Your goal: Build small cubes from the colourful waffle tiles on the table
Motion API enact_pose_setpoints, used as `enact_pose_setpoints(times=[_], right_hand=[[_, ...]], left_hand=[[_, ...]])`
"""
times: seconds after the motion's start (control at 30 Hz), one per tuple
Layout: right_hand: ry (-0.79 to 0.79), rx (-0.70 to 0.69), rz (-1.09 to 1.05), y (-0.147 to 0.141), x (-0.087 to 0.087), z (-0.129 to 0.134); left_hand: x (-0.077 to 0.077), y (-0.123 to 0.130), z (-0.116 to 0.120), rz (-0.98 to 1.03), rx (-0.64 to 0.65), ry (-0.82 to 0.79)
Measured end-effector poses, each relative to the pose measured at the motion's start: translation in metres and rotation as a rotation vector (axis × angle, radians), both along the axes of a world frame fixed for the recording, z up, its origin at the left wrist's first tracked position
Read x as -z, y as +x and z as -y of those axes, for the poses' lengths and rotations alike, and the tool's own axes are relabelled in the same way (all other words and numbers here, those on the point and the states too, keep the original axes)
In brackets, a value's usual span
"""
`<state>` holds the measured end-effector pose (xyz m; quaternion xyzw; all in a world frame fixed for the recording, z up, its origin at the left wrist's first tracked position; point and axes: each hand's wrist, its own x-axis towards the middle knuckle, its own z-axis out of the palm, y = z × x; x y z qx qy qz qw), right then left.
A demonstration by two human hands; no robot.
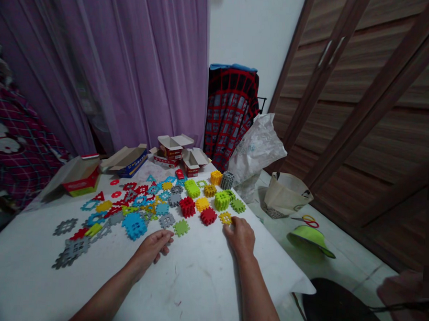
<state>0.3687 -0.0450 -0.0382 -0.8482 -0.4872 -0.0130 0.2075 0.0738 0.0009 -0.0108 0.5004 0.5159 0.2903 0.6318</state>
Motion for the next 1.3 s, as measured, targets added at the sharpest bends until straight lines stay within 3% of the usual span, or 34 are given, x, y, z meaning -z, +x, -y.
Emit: enact_pose_setpoints(times=[0.23,0.43,0.67,0.93,1.03,1.13,1.3], right_hand=[[-0.043,0.010,-0.004,0.001,0.000,-0.001],[-0.081,0.024,-0.021,0.004,0.004,-0.003],[-0.098,0.025,-0.045,0.006,0.005,-0.004],[0.077,0.109,-0.244,0.006,0.001,-0.002],[0.182,0.166,-0.291,0.006,0.000,0.000],[0.254,0.219,-0.343,0.007,0.001,0.000],[0.341,0.241,-0.422,0.013,0.006,-0.002]], left_hand=[[0.004,-0.020,0.006,0.002,-0.003,0.004],[-0.010,-0.043,0.004,0.004,-0.025,0.061],[-0.026,-0.082,-0.014,-0.025,-0.153,0.156],[-0.011,-0.121,-0.030,-0.049,-0.380,0.252],[-0.007,-0.119,-0.051,-0.102,-0.366,0.351],[-0.014,-0.102,-0.085,-0.270,-0.263,0.503],[-0.041,-0.050,-0.143,-0.942,0.024,0.687]])
